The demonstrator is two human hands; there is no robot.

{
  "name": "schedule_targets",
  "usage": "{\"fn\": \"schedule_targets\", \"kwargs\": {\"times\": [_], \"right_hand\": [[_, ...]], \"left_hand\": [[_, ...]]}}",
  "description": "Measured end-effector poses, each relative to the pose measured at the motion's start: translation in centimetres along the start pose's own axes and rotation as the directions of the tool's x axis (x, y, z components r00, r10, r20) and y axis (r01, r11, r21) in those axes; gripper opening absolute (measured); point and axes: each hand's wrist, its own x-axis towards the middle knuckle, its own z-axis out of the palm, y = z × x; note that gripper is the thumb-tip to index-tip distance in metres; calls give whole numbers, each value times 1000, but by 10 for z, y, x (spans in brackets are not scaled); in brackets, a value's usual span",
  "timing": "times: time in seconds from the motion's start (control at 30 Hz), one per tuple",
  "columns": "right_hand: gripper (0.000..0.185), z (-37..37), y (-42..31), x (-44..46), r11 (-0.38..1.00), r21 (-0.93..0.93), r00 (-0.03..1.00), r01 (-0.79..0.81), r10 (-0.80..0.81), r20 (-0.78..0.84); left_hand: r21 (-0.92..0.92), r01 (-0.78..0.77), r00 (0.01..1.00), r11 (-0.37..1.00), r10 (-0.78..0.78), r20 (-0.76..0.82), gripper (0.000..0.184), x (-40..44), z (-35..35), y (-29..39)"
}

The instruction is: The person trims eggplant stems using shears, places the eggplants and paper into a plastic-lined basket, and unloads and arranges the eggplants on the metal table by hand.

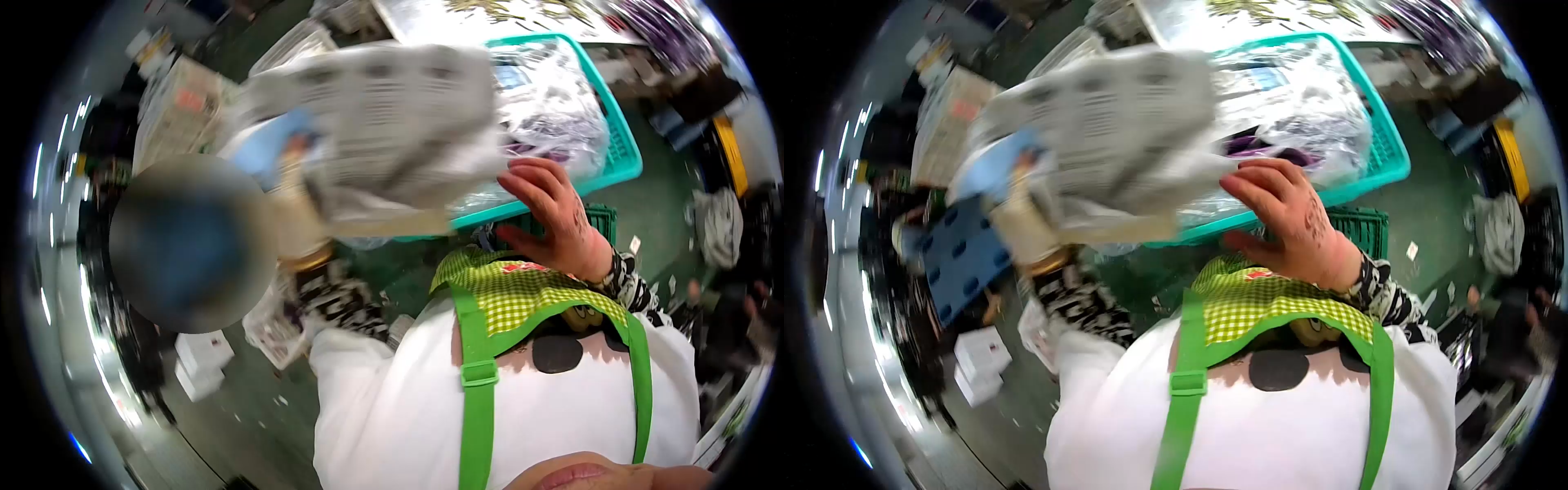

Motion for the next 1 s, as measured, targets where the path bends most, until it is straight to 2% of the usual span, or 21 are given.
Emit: {"fn": "schedule_targets", "kwargs": {"times": [0.03, 0.07, 0.13, 0.2, 0.3, 0.33, 0.43, 0.47, 0.5, 0.53, 0.57, 0.6, 0.63, 0.7, 0.73, 0.77, 0.83, 0.87, 0.9, 0.97, 1.0], "right_hand": [[67, -3, 11, -9, 995, -52, 997, -81, 81, -1], [67, -7, 22, -15, 988, -68, 991, -136, 135, -14], [70, -6, 30, -24, 968, -115, 975, -223, 222, -22], [76, -6, 51, -34, 937, -177, 952, -302, 304, -14], [87, -4, 77, -37, 897, -334, 955, -290, 296, -34], [97, 0, 90, -41, 860, -389, 935, -331, 356, -8], [102, 17, 120, -46, 783, -467, 889, -410, 457, -14], [80, 19, 129, -48, 799, -443, 899, -407, 436, -38], [67, 15, 129, -48, 840, -380, 900, -387, 433, 40], [54, 9, 125, -49, 874, -315, 899, -370, 423, 116], [41, 2, 119, -50, 901, -248, 894, -357, 407, 189], [18, -6, 103, -48, 953, -195, 967, -232, 248, 58], [19, -22, 95, -51, 956, -175, 967, -237, 250, 56], [22, -52, 82, -78, 958, -128, 961, -257, 268, 73], [22, -61, 78, -94, 935, -189, 951, -301, 309, 13], [23, -70, 75, -112, 907, -250, 940, -340, 338, -52], [22, -72, 79, -157, 826, -357, 896, -436, 436, -83], [22, -68, 81, -176, 774, -411, 868, -482, 484, -107], [22, -63, 86, -199, 715, -462, 838, -525, 528, -136], [18, -38, 108, -255, 581, -448, 699, -680, 698, -155], [18, -23, 117, -279, 508, -434, 621, -744, 765, -169]], "left_hand": [[127, -206, 972, 970, 219, -91, 29, 13, -12, 13], [277, -360, 893, 891, 414, -173, 27, 26, -24, 27], [143, -333, 874, 932, 362, -325, 28, 59, -48, 42], [56, -215, 871, 975, 218, -440, 34, 102, -61, 39], [476, -418, 620, 774, 625, -473, 34, 156, -68, 3], [528, -365, 667, 767, 611, -426, 45, 191, -91, -17], [437, -205, 894, 876, 350, -282, 68, 221, -72, -56], [740, -163, 863, 653, 458, -214, 76, 246, -75, -101], [799, -69, 928, 598, 332, -169, 83, 257, -76, -120], [858, 1, 973, 513, 199, -120, 91, 268, -77, -138], [766, 151, 985, 626, -165, -59, 97, 268, -74, -140], [828, 164, 954, 537, -301, 7, 97, 295, -80, -158], [913, -111, 983, 392, 180, 43, 81, 307, -79, -186], [769, -412, 859, 489, 490, 149, 54, 240, -12, -119], [601, -533, 804, 596, 577, 143, 33, 183, 31, -76], [544, -678, 698, 495, 666, 264, 29, 149, 58, -53], [209, -928, 373, 309, 755, 540, 25, 124, 95, -57], [112, -917, 352, 382, 647, 676, 28, 108, 110, -66], [156, -936, 317, 314, 566, 761, 37, 100, 126, -85], [287, -850, 479, 442, 420, 771, 55, 86, 161, -119], [367, -845, 517, 389, 418, 747, 54, 90, 177, -150]]}}
